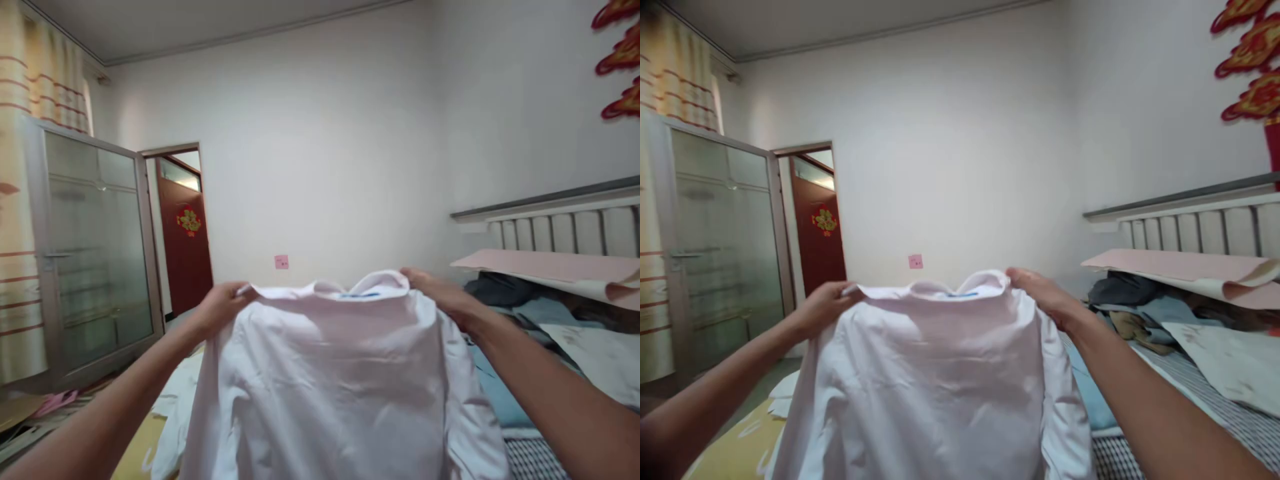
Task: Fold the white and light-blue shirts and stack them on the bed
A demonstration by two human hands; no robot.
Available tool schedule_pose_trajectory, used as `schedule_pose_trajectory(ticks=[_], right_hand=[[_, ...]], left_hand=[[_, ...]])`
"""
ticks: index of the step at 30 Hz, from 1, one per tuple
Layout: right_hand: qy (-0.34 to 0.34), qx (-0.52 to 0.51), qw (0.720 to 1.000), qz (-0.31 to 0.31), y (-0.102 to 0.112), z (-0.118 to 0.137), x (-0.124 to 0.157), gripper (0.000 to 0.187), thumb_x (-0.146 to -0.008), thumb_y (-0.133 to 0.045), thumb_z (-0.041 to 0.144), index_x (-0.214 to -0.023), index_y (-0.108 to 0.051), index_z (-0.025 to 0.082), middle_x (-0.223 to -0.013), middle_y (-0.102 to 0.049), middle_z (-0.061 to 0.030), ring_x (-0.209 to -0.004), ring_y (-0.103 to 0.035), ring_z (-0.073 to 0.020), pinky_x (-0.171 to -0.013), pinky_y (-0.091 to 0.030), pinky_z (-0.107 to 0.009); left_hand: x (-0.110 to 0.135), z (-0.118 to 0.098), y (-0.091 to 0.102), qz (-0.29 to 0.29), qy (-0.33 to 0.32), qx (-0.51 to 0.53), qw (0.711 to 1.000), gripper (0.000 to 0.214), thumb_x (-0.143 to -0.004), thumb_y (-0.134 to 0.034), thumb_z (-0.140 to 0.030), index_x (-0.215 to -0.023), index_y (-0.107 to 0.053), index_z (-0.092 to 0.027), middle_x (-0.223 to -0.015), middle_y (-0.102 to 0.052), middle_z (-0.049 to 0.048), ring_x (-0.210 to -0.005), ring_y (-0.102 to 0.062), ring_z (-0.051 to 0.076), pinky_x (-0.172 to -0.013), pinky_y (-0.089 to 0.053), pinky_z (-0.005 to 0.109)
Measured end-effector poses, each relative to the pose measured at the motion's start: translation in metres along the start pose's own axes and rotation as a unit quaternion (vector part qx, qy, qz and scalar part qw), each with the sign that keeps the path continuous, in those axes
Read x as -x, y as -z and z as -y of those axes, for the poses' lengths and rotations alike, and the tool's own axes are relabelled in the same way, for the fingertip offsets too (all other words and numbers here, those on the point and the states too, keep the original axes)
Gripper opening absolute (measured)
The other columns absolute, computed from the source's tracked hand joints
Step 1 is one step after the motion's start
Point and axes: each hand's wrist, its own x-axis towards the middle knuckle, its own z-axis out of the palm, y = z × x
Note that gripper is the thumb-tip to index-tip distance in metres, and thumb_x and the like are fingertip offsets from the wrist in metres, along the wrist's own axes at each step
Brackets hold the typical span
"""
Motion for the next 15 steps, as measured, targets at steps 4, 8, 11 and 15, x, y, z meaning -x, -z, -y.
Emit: schedule_pose_trajectory(ticks=[4,8,11,15], right_hand=[[-0.165,0.184,0.965,0.086,-0.022,-0.102,0.018,0.020,-0.082,-0.061,0.037,-0.083,-0.070,0.019,-0.072,-0.070,-0.0031,-0.069,-0.063,-0.0200,-0.060,-0.047,-0.029],[-0.240,0.264,0.934,0.038,-0.031,-0.198,0.060,0.040,-0.076,-0.059,0.022,-0.115,-0.065,0.015,-0.071,-0.066,-0.0008,-0.069,-0.061,-0.0184,-0.068,-0.044,-0.029],[-0.260,0.289,0.921,0.035,-0.020,-0.232,0.099,0.043,-0.077,-0.054,0.026,-0.119,-0.063,0.017,-0.085,-0.069,-0.0032,-0.079,-0.064,-0.0187,-0.077,-0.045,-0.030],[-0.270,0.254,0.926,0.077,-0.007,-0.245,0.162,0.042,-0.076,-0.051,0.046,-0.108,-0.064,0.022,-0.090,-0.073,-0.0065,-0.087,-0.068,-0.0266,-0.086,-0.051,-0.040]], left_hand=[[0.044,0.071,-0.098,0.213,0.110,0.062,0.969,0.020,-0.057,-0.077,-0.038,-0.064,-0.068,-0.023,-0.071,-0.071,0.0050,-0.082,-0.065,0.028,-0.079,-0.046,0.033],[0.119,0.127,-0.176,0.243,0.192,0.129,0.942,0.049,-0.047,-0.080,-0.030,-0.096,-0.073,-0.024,-0.081,-0.073,0.0051,-0.083,-0.067,0.028,-0.083,-0.048,0.037],[0.160,0.154,-0.200,0.245,0.252,0.194,0.916,0.054,-0.051,-0.079,-0.041,-0.102,-0.072,-0.024,-0.080,-0.073,0.0035,-0.079,-0.066,0.026,-0.084,-0.050,0.039],[0.210,0.182,-0.210,0.198,0.344,0.255,0.882,0.048,-0.053,-0.077,-0.058,-0.085,-0.074,-0.022,-0.095,-0.076,0.0087,-0.099,-0.066,0.029,-0.094,-0.049,0.039]])
